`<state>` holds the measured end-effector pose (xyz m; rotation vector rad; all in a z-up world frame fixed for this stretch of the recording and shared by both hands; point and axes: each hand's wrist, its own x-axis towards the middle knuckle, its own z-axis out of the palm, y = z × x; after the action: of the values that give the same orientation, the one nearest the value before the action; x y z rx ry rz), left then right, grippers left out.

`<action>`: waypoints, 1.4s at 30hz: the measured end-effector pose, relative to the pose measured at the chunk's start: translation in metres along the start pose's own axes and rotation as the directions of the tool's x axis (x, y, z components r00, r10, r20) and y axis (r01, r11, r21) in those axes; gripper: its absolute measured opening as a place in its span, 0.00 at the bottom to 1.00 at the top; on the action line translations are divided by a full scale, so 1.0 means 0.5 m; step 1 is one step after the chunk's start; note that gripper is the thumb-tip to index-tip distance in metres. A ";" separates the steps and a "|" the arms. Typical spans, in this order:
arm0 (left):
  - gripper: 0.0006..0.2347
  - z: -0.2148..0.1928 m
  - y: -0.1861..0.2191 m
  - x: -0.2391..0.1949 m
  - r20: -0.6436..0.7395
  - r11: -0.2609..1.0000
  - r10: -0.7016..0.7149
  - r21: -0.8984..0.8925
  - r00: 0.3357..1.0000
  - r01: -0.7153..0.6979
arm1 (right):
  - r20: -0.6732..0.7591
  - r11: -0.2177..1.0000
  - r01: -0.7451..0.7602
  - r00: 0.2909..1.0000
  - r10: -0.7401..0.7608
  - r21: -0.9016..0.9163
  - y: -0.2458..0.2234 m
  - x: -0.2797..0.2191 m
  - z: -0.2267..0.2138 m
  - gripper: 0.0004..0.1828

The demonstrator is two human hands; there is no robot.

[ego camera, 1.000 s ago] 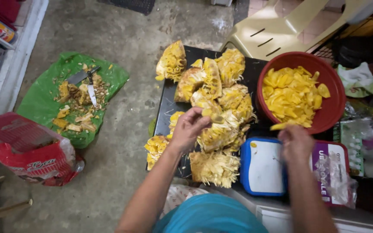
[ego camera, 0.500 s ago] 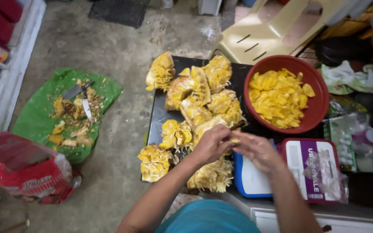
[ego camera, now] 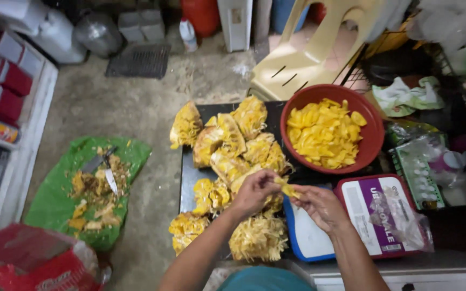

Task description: Removing jackfruit bulbs from the fruit and placing them into a bowl.

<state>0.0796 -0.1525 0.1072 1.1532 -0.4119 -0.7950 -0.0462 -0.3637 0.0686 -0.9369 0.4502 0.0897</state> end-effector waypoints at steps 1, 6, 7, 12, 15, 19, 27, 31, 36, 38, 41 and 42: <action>0.06 -0.009 0.000 0.019 0.009 1.000 0.002 0.008 1.000 -0.002 | -0.001 1.000 0.012 1.000 -0.012 0.005 -0.004 -0.005 -0.012 0.18; 0.03 -0.026 0.030 0.126 -0.128 0.940 0.210 0.298 0.969 -0.165 | 0.023 0.989 0.045 0.999 -0.049 0.143 -0.016 -0.042 -0.061 0.17; 0.03 -0.003 0.056 0.174 -0.132 0.941 0.206 0.298 0.970 -0.160 | 0.023 0.989 0.040 0.999 -0.044 0.145 -0.025 -0.047 -0.042 0.17; 0.24 0.123 0.243 0.309 -0.084 0.990 -0.116 0.071 0.990 0.122 | -0.117 0.991 -0.033 0.993 0.018 -0.133 -0.004 -0.053 0.031 0.16; 0.40 0.106 0.214 0.314 -0.079 0.961 -0.136 0.231 0.988 0.151 | -0.113 0.841 -0.107 0.992 0.055 -0.530 0.070 -0.036 0.046 0.20; 0.32 0.035 0.151 0.057 0.070 0.745 0.213 0.634 0.975 -0.208 | 0.064 0.339 0.093 0.993 -0.097 -0.936 0.174 -0.031 0.069 0.20; 0.29 -0.149 -0.469 -0.357 -0.557 0.658 -0.074 0.596 0.827 0.461 | 0.358 -0.351 0.303 0.928 -0.104 -0.886 0.345 0.009 -0.017 0.27; 0.29 -0.121 -0.478 -0.338 -0.715 0.716 -0.338 0.226 0.612 0.660 | 0.175 -0.311 0.165 0.984 -0.007 -0.936 0.329 0.018 -0.005 0.22; 0.25 -0.096 -0.373 -0.302 -0.701 0.783 -0.576 -0.325 0.420 0.530 | 0.155 -0.244 0.148 0.988 -0.008 -0.959 0.304 0.014 0.013 0.18; 0.19 -0.085 -0.356 -0.294 -0.640 0.780 -0.604 -0.352 0.474 0.518 | 0.153 -0.299 0.154 0.988 0.027 -0.942 0.305 0.012 -0.015 0.14; 0.13 -0.092 -0.357 -0.297 -0.474 0.793 -0.607 -0.418 0.638 0.443 | 0.176 -0.383 0.197 0.980 0.089 -0.903 0.291 0.035 -0.118 0.11; 0.14 -0.105 -0.365 -0.308 -0.365 0.798 -0.569 -0.460 0.737 0.388 | 0.195 -0.410 0.228 0.973 0.121 -0.883 0.296 0.059 -0.159 0.12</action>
<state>-0.0506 -0.0379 -0.0646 1.0750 0.4806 -0.9448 -0.0856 -0.3421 -0.0958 -2.8525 -0.0989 0.6049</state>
